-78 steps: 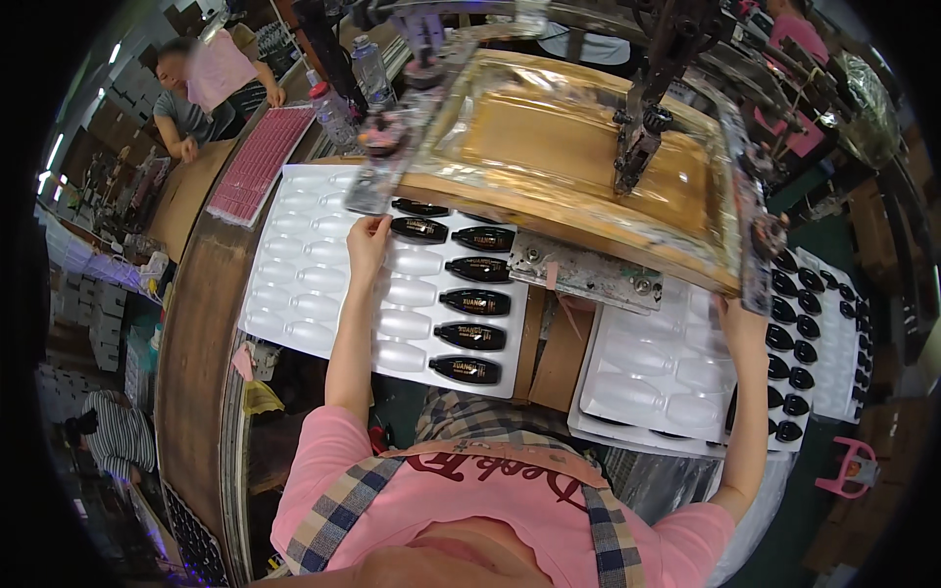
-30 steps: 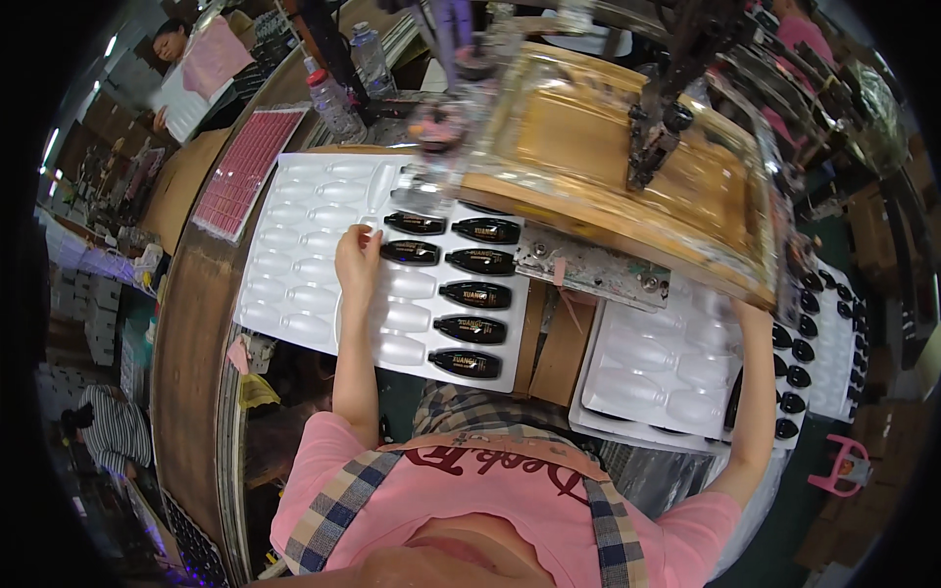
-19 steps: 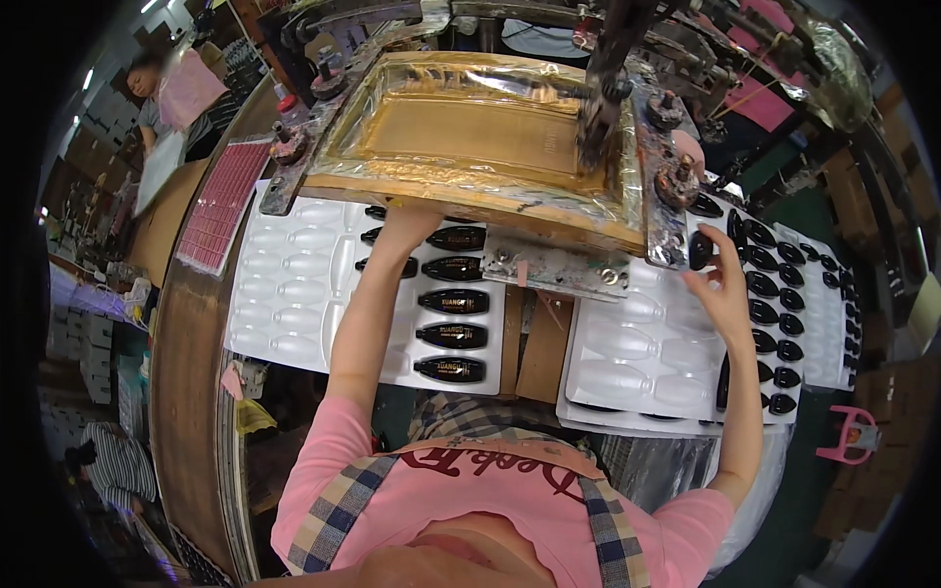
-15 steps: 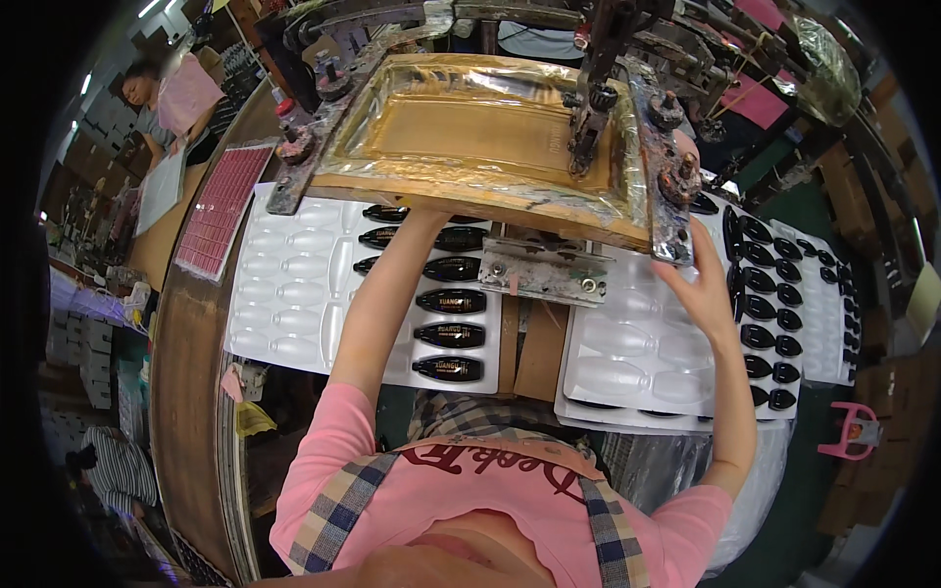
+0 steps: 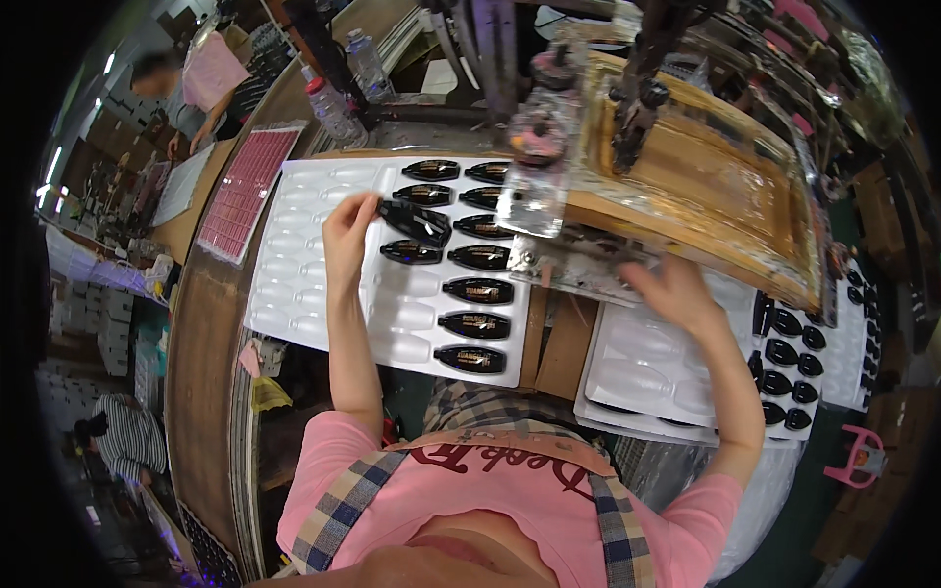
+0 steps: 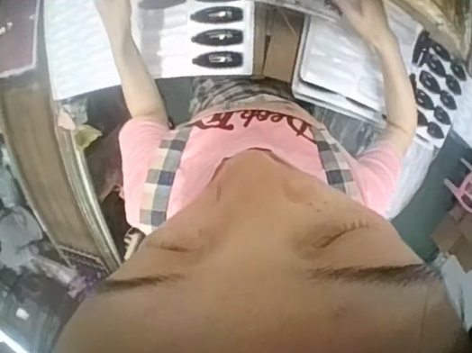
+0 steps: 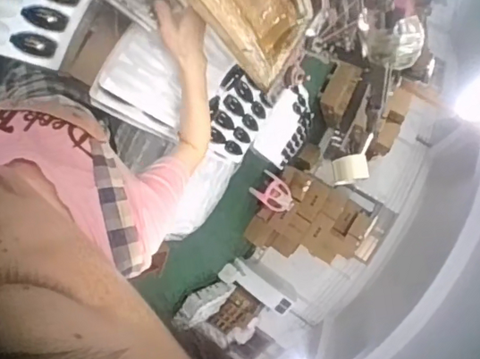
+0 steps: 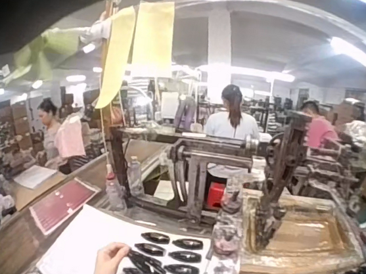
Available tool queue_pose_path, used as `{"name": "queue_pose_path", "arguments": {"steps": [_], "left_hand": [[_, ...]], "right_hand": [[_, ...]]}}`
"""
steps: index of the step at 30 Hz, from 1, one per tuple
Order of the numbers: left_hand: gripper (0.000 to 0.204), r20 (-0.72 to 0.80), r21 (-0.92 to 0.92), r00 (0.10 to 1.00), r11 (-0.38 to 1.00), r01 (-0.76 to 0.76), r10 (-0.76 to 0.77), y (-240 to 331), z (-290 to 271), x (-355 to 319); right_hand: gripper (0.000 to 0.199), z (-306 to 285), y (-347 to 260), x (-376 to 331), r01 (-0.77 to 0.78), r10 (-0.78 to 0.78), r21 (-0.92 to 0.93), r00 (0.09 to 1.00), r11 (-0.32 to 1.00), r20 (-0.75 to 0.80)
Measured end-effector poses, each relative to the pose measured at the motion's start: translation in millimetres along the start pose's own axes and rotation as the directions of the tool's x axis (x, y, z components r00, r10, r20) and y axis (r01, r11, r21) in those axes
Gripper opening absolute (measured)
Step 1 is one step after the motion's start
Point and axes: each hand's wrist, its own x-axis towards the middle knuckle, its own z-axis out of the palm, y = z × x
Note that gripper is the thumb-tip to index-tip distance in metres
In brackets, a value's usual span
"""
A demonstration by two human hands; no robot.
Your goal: The person is manually placing small black parts into white plastic sorting trays at a factory workbench.
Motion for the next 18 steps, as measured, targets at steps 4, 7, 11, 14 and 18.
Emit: {"name": "queue_pose_path", "arguments": {"steps": [4, 7, 11, 14, 18], "left_hand": [[0.02, -0.088, 0.085, 0.984, 0.983, 0.163, -0.155, -38.3, -41.6, -44.8], [0.021, -0.113, 0.183, 0.972, 0.958, 0.222, -0.204, -58.0, -48.7, -57.7], [0.027, -0.146, 0.365, 0.953, 0.881, 0.3, -0.264, -66.9, -53.5, -65.3], [0.031, -0.183, 0.522, 0.959, 0.805, 0.281, -0.216, -58.3, -44.9, -66.0], [0.032, -0.127, 0.78, 0.988, 0.606, 0.154, -0.088, -57.7, -46.4, -66.3]], "right_hand": [[0.035, -8.3, 167.1, -14.3, -0.201, 0.129, -0.122, 0.89, 0.972, -0.437], [0.034, -31.4, 186.3, 7.0, -0.327, 0.143, -0.404, 0.895, 0.854, -0.423], [0.033, -35.2, 182.5, 22.5, -0.36, 0.205, -0.521, 0.921, 0.774, -0.331], [0.032, -40.5, 175.9, 26.2, -0.336, 0.171, -0.552, 0.929, 0.764, -0.329], [0.031, -47.6, 170.3, 32.3, -0.209, -0.057, -0.641, 0.928, 0.739, -0.369]]}}
